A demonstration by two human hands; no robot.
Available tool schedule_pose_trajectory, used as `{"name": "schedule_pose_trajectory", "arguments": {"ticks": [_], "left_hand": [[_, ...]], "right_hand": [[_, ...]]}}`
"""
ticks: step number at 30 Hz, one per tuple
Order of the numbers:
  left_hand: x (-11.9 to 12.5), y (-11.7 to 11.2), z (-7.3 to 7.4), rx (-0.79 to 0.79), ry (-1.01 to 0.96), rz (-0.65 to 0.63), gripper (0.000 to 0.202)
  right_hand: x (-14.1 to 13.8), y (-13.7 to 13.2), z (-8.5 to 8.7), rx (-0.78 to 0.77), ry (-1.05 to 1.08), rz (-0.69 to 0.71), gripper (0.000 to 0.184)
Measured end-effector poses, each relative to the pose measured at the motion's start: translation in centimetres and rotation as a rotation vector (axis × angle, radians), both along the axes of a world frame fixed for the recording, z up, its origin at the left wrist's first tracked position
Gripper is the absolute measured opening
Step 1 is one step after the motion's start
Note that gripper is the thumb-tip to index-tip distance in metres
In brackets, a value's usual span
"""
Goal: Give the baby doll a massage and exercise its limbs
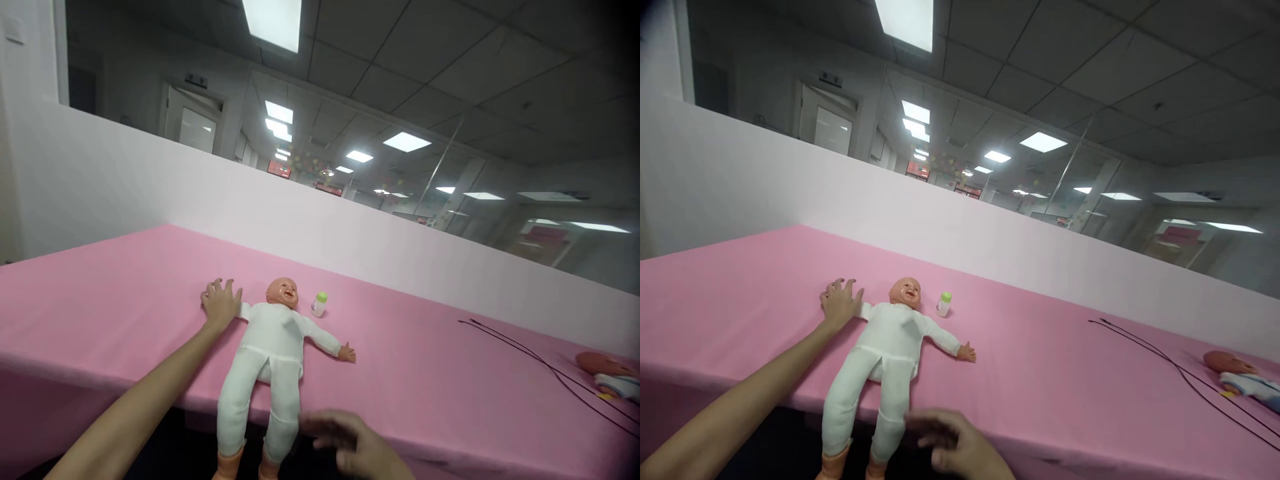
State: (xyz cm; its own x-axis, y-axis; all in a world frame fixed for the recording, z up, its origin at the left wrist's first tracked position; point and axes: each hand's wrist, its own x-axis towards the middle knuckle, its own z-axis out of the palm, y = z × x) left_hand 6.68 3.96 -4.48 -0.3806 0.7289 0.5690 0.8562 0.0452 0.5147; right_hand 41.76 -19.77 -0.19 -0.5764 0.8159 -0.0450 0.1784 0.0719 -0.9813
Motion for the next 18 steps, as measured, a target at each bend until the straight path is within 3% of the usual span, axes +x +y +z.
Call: {"name": "schedule_pose_trajectory", "arguments": {"ticks": [4,8,12,18], "left_hand": [[3.1,0.9,2.2,0.008,-0.106,-0.402,0.054],[5.7,2.3,3.6,-0.187,-0.413,-0.619,0.079],[7.1,2.9,3.3,-0.293,-0.516,-0.704,0.085],[7.2,2.8,2.1,-0.299,-0.45,-0.665,0.078]], "right_hand": [[-1.8,6.9,1.3,-0.16,0.224,-0.269,0.063],[-4.6,12.5,1.4,-0.255,0.337,-0.449,0.044],[-6.2,14.6,0.1,-0.25,0.452,-0.473,0.035],[-5.8,13.5,-2.8,-0.064,0.405,-0.464,0.02]]}}
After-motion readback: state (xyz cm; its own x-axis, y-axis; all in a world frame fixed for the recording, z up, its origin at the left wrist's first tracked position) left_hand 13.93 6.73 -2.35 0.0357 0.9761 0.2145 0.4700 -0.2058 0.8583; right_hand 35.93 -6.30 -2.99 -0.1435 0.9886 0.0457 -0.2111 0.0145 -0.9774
